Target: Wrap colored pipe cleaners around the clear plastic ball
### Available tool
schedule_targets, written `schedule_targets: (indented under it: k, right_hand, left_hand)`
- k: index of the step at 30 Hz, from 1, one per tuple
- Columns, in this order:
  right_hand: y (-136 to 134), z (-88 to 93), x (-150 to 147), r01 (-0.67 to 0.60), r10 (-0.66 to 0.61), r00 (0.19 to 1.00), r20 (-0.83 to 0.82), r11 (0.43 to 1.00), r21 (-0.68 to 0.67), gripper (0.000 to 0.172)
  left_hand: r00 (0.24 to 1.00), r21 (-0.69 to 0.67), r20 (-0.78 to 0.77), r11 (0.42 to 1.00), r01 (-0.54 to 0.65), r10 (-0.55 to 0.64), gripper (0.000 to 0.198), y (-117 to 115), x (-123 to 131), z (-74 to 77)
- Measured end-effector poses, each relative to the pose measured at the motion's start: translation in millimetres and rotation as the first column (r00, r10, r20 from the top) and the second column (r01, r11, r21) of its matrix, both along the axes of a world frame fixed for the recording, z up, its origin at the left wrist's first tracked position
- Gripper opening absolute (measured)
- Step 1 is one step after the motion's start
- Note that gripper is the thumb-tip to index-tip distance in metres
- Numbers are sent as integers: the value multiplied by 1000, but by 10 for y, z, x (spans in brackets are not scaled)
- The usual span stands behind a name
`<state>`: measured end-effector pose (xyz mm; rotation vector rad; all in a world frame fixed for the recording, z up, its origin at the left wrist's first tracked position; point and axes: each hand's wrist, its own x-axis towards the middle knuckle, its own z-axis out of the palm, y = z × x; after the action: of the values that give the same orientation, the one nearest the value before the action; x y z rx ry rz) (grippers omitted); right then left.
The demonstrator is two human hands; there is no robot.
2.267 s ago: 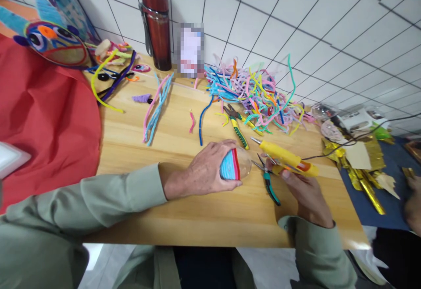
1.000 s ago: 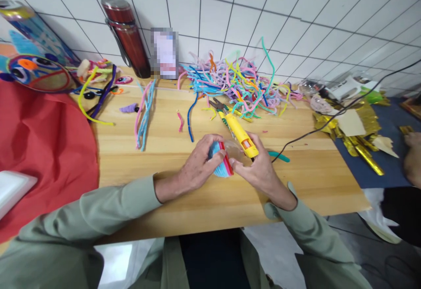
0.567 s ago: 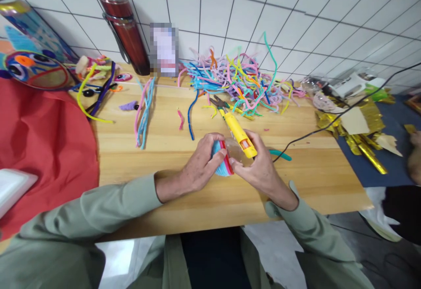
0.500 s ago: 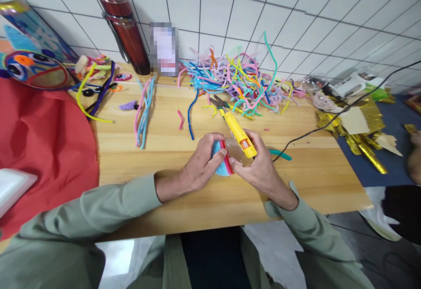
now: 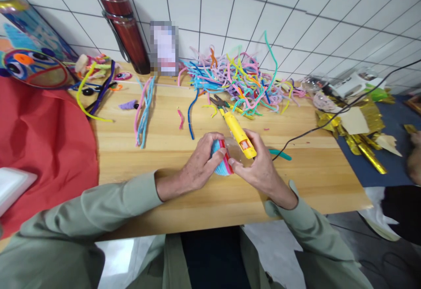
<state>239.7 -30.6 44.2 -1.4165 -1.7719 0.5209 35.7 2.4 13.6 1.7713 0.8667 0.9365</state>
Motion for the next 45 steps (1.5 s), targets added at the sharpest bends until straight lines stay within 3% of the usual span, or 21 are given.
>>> schedule_targets:
  k: [8, 12, 20, 24, 28, 34, 38, 42, 45]
  right_hand:
    - [-6, 4, -16, -10, 9, 999, 40, 1000, 29, 66]
    - [-9, 6, -12, -14, 13, 1000, 26, 1000, 26, 66]
    - [-1, -6, 10, -12, 12, 1000, -9, 1000, -3, 68]
    - [-6, 19, -1, -12, 10, 999, -52, 999, -47, 64]
    - [-19, 51, 77, -32, 14, 986, -167, 994, -106, 48]
    - [54, 54, 510, 55, -93, 938, -334, 991, -121, 36]
    - [83, 115, 812, -76, 2, 944, -329, 975, -211, 37]
    - [15, 253, 931, -214, 111, 956, -270, 896, -389, 40]
    - [-47, 352, 934, -248, 131, 952, -278, 860, -446, 45]
  left_hand:
    - [1000, 22, 0, 1000, 13, -13, 29, -21, -12, 4]
    - [999, 126, 24, 992, 32, -36, 34, -42, -28, -75]
    - [1000, 445, -17, 895, 9, -1, 86, -50, 19, -229]
    - [999, 464, -18, 885, -16, 28, 80, -53, 44, -263]
    - [999, 462, -12, 887, -25, 34, 77, -43, 33, -288]
    - [999, 380, -26, 925, -10, 22, 76, 63, -14, -275]
    - [999, 366, -14, 930, -22, 29, 70, 139, -47, -236]
    - [999, 314, -52, 949, 15, 2, 59, 136, -82, -170]
    - [999, 304, -50, 952, 28, -13, 54, 112, -94, -132]
